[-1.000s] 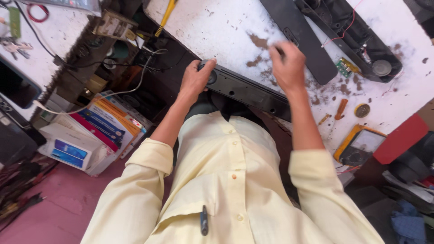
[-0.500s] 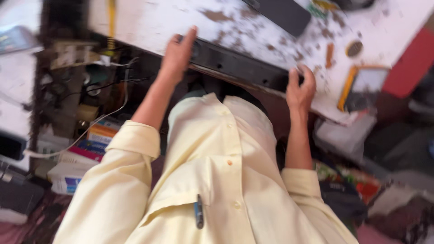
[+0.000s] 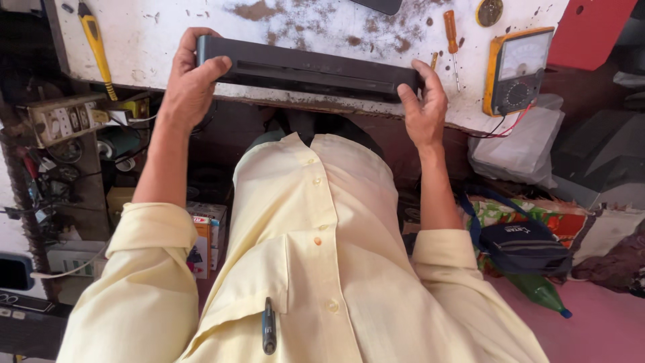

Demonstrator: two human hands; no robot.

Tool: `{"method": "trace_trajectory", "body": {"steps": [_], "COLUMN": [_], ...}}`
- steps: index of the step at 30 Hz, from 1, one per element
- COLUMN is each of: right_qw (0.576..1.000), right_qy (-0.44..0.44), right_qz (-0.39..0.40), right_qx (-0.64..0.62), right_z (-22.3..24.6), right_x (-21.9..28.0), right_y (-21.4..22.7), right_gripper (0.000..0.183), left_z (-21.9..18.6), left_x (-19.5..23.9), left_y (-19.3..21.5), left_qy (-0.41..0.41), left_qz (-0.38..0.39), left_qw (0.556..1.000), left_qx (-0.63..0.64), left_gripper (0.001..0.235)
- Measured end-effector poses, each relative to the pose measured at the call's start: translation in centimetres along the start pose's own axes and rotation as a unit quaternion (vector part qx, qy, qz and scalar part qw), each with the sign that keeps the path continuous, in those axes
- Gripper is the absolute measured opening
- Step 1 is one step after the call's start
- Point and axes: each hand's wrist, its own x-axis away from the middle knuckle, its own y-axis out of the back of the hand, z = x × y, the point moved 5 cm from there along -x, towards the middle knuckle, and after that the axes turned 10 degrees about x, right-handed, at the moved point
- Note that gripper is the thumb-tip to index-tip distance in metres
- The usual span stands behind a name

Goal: The person disassembles a speaker bar, removes the back cover, and manipulates the internal circuit board and wiring. They use a screwdriver to remove screws and handle the components with their hands.

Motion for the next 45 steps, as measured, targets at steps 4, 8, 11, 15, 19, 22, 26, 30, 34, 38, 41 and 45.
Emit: {"method": "trace_trajectory", "body": {"steps": [4,8,11,15,19,22,26,30,34,38,41,45], "right_qw": [0.998,0.992,0.987,0.977,0.947,0.937,0.936,0.941,0.950,0.987,0.982,0.982], "right_qy": [0.052,0.051,0.055,0.061,0.074,0.169,0.125,0.111,0.126,-0.005,-0.112,-0.090], "right_qz": [0.030,0.080,0.112,0.161,0.171,0.115,0.094,0.084,0.095,0.151,0.137,0.075], "right_qx": [0.022,0.080,0.097,0.124,0.262,0.284,0.317,0.308,0.269,0.059,0.060,0.148], "right_z": [1.7,1.9,1.9,2.5,3.7,5.6,5.5,5.4,5.5,3.1,1.3,1.3], "right_x": [-0.7,-1.2,-1.6,-1.9,-1.7,-1.1,-0.6,-1.1,-2.3,-2.9,-3.5,-4.0], "right_y": [-0.5,-0.3,0.1,0.5,0.3,0.0,-0.2,-0.3,0.6,2.1,2.0,1.7], "right_gripper": [0.056,0.067,0.065,0.069,0.081,0.080,0.081,0.081,0.085,0.069,0.039,0.043], "left_z": [-2.4,-3.6,-3.4,-3.2,-2.6,-2.3,-1.6,-1.2,-1.9,-1.3,-0.1,1.5], "left_x": [0.0,0.0,0.1,0.4,1.0,1.5,1.8,1.1,0.1,0.0,-0.8,-0.4], "left_y": [0.1,-0.5,-0.5,-1.1,-2.6,-3.7,-4.0,-4.2,-3.1,-0.4,0.7,1.0], "left_qy": [-0.002,-0.005,0.033,-0.023,-0.073,-0.137,-0.196,-0.200,-0.159,-0.035,0.024,0.051], "left_qz": [0.051,0.081,0.075,0.087,0.101,0.093,0.085,0.088,0.093,0.034,-0.077,-0.170], "left_qw": [0.987,0.940,0.928,0.856,0.829,0.772,0.733,0.725,0.796,0.930,0.967,0.959], "left_qx": [-0.152,-0.331,-0.362,-0.510,-0.545,-0.614,-0.646,-0.653,-0.577,-0.365,-0.242,-0.222], "left_gripper": [0.043,0.052,0.059,0.070,0.082,0.094,0.090,0.087,0.092,0.088,0.062,0.058]}}
